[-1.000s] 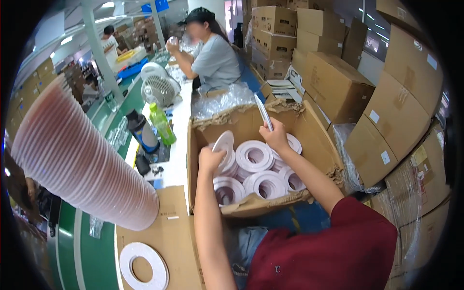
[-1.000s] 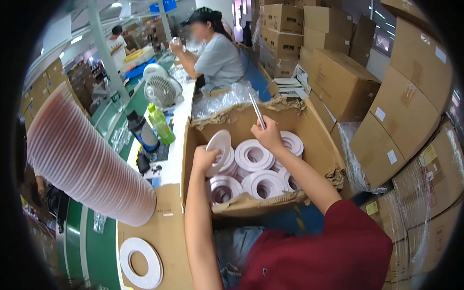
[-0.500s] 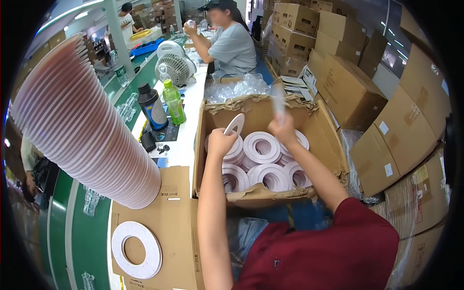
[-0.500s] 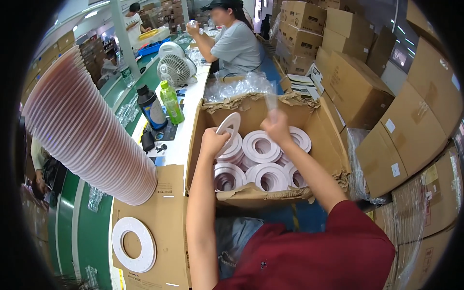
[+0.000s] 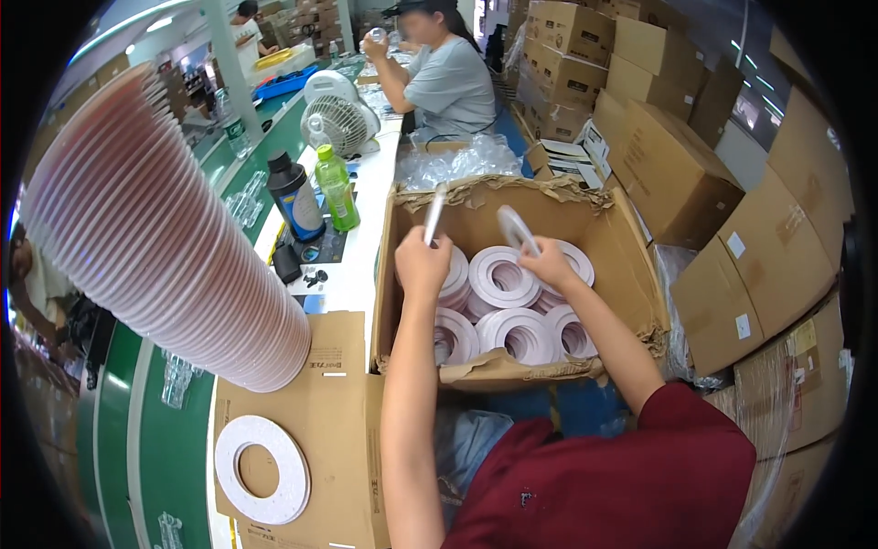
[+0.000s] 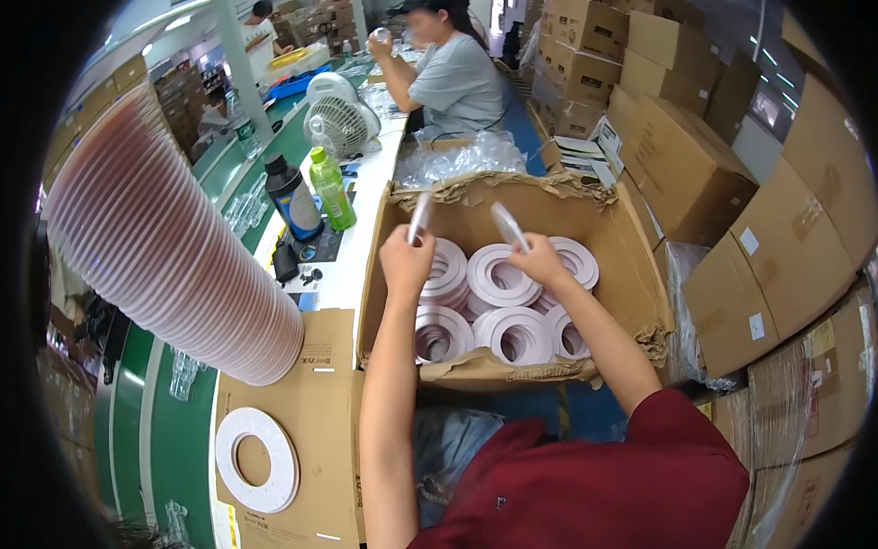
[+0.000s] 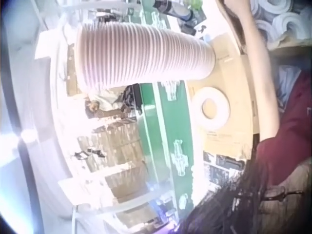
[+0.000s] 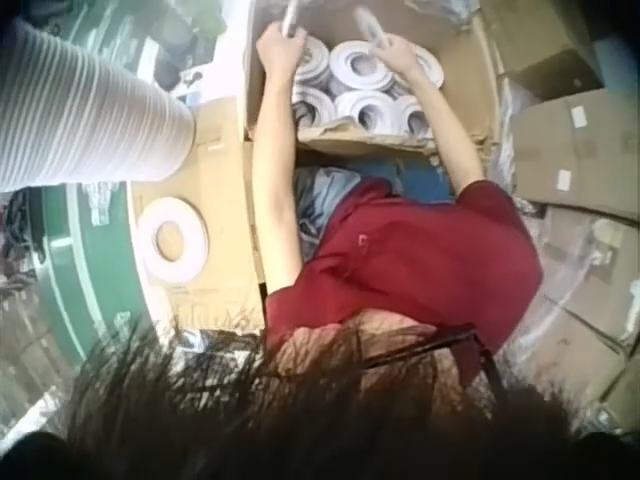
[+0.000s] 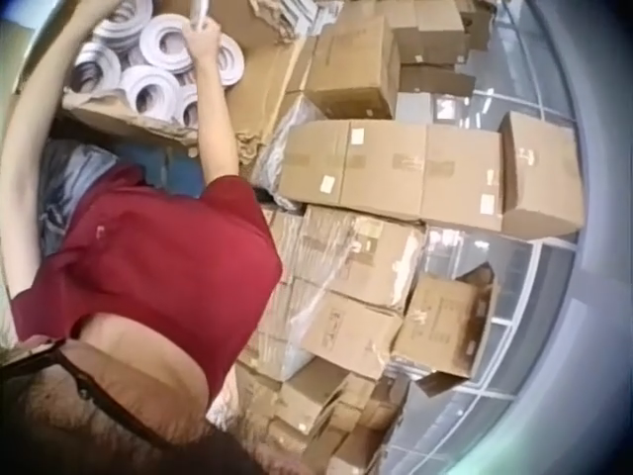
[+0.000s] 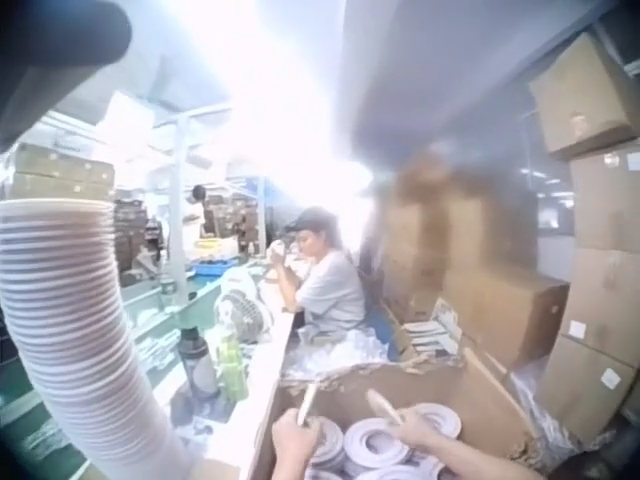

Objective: Packing rolls of white adhesive material from a stack into a cardboard box on a production line.

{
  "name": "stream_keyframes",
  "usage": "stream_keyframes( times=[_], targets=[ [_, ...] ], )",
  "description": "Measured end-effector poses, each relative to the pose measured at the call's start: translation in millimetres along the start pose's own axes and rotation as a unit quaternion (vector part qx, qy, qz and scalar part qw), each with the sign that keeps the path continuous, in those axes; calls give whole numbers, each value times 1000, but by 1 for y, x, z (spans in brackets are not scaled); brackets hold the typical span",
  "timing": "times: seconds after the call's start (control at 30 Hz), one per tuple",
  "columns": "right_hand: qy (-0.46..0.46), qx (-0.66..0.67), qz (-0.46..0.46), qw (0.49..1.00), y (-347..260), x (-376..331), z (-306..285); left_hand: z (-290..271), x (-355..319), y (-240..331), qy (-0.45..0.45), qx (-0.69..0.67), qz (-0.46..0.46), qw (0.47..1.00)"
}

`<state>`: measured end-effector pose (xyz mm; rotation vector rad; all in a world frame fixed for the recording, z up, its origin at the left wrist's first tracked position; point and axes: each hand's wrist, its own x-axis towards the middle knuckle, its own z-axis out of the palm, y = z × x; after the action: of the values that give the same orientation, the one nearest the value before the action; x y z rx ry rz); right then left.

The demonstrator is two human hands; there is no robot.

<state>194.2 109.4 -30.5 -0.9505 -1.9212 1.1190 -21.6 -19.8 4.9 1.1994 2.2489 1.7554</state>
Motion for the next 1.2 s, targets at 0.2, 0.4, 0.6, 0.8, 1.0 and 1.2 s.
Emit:
stream_keyframes(
  times=[0.2,0.4,0.6,0.8,1.0,1.2],
  targets=[
    [-197,164,191,948,-20,-1,22,0,-11,-1,-130,76,304,941],
    [-218,247,187,925,-5,6,26,6,-13,18,-45,46,331,941],
    [-206,297,203,910,14,1,22,6,-12,15,23,41,290,956],
    [-186,299,183,918,19,7,25,15,-18,13,-11,-12,280,960],
    [-158,308,192,918,17,13,18,12,-7,-6,-47,80,163,982],
    [-172,399,45,899,-14,11,-13,0,13,-36,-11,-201,-136,970]
  ],
)
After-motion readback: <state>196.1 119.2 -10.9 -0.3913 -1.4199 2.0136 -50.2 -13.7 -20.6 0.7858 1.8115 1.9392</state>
